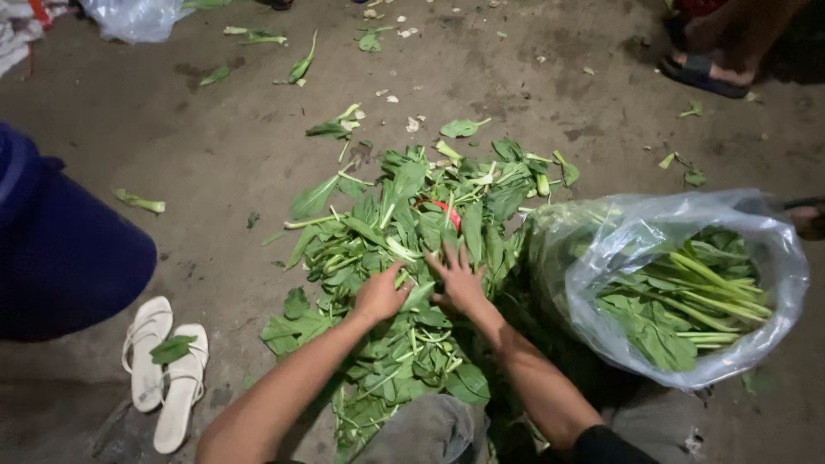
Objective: The person sits on the ground at night sorting leafy green vegetables, stripping and discarding unwanted leaves and stems from the pile and placing the usable greens into a large plastic bag. They occasionally gather scattered pieces from the ground and press the bag's contents down.
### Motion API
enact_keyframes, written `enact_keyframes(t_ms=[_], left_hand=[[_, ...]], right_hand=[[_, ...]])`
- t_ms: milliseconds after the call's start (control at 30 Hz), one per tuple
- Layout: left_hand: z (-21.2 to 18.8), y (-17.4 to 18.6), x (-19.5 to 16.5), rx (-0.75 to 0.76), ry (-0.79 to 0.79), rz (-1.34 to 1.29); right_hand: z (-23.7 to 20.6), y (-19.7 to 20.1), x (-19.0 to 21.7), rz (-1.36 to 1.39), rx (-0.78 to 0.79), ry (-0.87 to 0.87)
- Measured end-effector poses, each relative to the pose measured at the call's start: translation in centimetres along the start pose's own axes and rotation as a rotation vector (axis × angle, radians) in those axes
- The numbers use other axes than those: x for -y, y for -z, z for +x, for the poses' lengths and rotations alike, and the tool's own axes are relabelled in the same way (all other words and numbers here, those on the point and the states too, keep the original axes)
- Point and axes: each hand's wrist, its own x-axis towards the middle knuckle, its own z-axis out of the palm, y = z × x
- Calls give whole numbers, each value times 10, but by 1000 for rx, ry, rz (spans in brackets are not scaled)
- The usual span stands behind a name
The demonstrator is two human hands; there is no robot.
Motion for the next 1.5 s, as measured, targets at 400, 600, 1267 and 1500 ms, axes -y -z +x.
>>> enact_keyframes(t_ms=[400,600,1267,1500], left_hand=[[0,-2,0,40,26,33],[1,2,-6,36,19,28],[19,29,-6,-226,120,-144],[23,35,7,-363,81,-186]], right_hand=[[-10,-8,5,-72,203,-22],[-22,-23,-7,-45,51,27],[-44,-16,-42,1085,-150,-36],[-76,11,-57,1416,-63,200]])
